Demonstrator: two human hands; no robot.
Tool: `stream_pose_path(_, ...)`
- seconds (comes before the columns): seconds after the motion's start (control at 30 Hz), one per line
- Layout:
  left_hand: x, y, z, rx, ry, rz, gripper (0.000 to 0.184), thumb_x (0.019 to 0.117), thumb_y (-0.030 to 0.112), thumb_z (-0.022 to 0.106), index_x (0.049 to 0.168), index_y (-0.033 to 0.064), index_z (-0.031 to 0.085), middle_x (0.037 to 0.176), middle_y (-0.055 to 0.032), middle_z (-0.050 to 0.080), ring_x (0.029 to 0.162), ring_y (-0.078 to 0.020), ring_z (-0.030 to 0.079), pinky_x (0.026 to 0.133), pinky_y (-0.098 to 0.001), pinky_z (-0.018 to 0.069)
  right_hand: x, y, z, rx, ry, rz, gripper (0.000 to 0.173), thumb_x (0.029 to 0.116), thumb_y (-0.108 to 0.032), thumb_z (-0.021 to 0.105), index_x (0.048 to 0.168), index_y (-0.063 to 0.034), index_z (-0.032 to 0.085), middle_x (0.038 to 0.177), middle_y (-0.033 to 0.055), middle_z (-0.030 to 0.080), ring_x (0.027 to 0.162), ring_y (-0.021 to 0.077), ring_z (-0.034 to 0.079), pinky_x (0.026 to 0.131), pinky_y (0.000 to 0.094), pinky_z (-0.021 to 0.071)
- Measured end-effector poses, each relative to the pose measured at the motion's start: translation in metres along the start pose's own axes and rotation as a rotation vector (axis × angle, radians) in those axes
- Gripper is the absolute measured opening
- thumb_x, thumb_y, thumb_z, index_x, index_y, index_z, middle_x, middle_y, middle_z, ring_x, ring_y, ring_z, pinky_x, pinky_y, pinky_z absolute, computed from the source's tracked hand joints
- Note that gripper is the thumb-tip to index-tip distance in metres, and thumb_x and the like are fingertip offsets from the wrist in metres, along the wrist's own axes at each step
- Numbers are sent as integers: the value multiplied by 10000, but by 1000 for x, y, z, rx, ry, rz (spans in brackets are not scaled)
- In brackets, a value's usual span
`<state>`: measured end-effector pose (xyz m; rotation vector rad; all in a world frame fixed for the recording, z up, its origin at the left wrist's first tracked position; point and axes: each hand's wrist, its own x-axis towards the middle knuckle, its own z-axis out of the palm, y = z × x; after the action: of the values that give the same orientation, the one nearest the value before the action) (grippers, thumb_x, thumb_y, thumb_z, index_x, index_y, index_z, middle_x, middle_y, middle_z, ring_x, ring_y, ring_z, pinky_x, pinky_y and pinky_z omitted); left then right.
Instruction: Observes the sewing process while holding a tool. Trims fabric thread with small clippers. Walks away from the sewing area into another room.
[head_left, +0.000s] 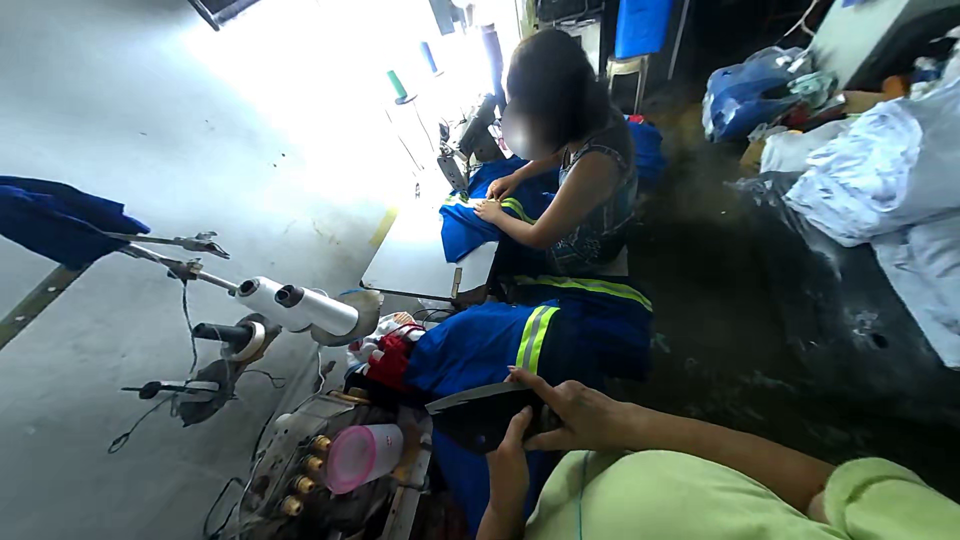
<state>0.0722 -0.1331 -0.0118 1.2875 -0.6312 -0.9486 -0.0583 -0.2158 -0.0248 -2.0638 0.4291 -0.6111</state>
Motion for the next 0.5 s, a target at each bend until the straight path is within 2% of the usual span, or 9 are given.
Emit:
stream_pose_path(0.07,0,-2,-1,-25,-13,18,162,879,-49,561,971,26,673,847,39,746,844,-29,716,830,-240,600,0,0,0,-22,-7,1,834,925,-288,743,1559,34,306,969,244,695,730,329,688,720,474,578)
stream_pose_path(0.17,1,-3,-2,-60,-24,32,173,887,-61,563,984,22,680,868,25,756,854,-43,723,838,-251,603,-1,-4,0,-76,4,28,813,923,-307,742,1550,20,341,765,201,668,669,336,670,681,485,562)
stream_pose_path(0.23,1,-3,-2,-63,-22,38,170,901,-62,564,1012,15,667,885,17,752,869,-49,721,847,-255,602,0,-5,0,-116,8,26,791,925,-305,738,1542,14,360,712,185,652,645,338,667,664,485,561)
stream_pose_path(0.33,1,-4,-2,-33,-43,59,175,920,-55,567,1070,-1,640,930,17,748,905,-46,715,870,-255,598,1,-4,-1,-72,-4,39,808,926,-285,738,1554,26,337,766,207,668,675,343,669,693,495,560)
stream_pose_path(0.4,2,-5,-6,-30,-116,69,294,919,-25,561,1207,-47,614,1068,-1,732,1007,-45,690,936,-251,567,1,-1,0,-20,-16,20,861,922,-295,743,1567,45,285,879,229,686,722,332,681,723,482,572)
stream_pose_path(0.43,3,-5,-8,-34,-149,68,350,915,-7,556,1259,-59,592,1121,-9,716,1043,-41,674,961,-247,550,1,-1,0,13,-28,25,889,920,-292,748,1576,53,257,878,236,684,733,332,681,734,482,570)
stream_pose_path(0.5,3,-5,-9,-46,-141,52,336,906,1,565,1236,-49,598,1093,-6,724,1023,-39,682,948,-250,558,1,-2,0,46,-46,30,910,919,-287,749,1582,56,231,869,235,680,733,324,676,735,474,566)
